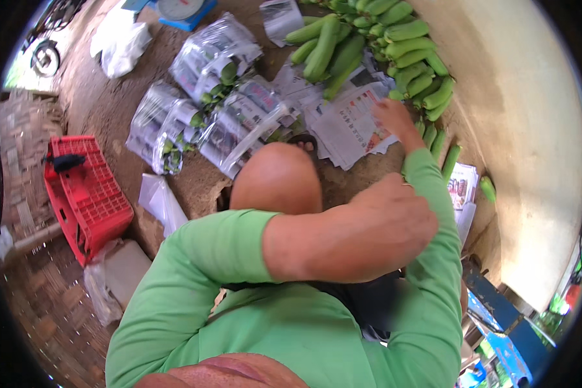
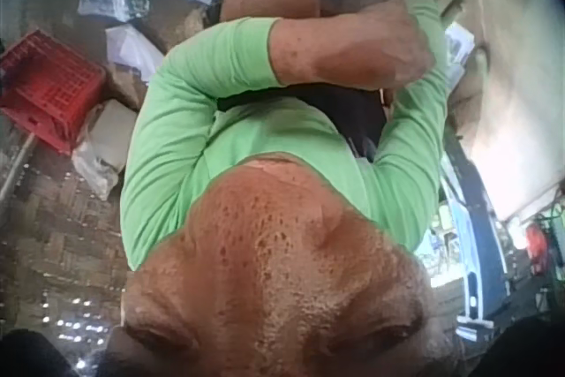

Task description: The person sits on the floor and wraps individual green vegetables in newspaper, then places them into clear plastic bags. The person handles the vegetables one at a time, folding the paper around each item and sealing the bags.

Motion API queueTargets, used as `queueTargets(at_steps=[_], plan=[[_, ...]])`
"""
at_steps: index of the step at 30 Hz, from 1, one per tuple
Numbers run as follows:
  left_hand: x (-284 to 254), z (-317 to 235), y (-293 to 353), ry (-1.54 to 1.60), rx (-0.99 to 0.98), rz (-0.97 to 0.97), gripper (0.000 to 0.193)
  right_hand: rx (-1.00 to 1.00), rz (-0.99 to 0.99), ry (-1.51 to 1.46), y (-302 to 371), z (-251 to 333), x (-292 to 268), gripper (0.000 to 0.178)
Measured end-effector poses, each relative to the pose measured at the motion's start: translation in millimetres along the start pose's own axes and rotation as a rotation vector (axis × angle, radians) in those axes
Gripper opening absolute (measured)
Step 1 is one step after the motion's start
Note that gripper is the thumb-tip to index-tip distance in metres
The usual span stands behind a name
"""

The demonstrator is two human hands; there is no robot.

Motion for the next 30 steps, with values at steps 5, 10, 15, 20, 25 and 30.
queueTargets(at_steps=[5, 10, 15, 20, 25, 30], plan=[[-29.4, 13.6, -8.7, -0.225, -0.26, 0.228, 0.026, 0.03, -0.03, -0.049, -74.2, 66.6, 66.9, 0.051], [-51.2, 35.1, -14.8, -0.24, -0.392, 0.202, 0.047, -0.332, -0.597, 0.291, -176.1, 64.6, 111.9, 0.077], [-63.0, 52.1, -10.4, -0.269, -0.471, 0.326, 0.05, 0.092, -0.104, 0.074, -167.1, 133.0, 96.4, 0.086], [-72.3, 56.3, -16.1, -0.315, -0.498, 0.412, 0.043, 0.099, -0.054, -0.003, -187.2, 124.0, 89.4, 0.061], [-72.0, 59.3, -9.1, -0.333, -0.522, 0.374, 0.039, -0.024, 0.041, -0.286, -127.9, 84.4, 100.0, 0.056], [-90.6, 59.9, -11.0, -0.288, -0.68, 0.281, 0.037, 0.096, 0.104, -0.507, -11.5, 7.5, 98.9, 0.061]])
Point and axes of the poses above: each hand's wrist, its own y-axis away from the middle knuckle, its own x-axis out of the palm, z = x × y, the point moved 1 cm from there along -y, towards the middle knuckle, and after that the axes turned 3 degrees about x, right-handed, at the moved point
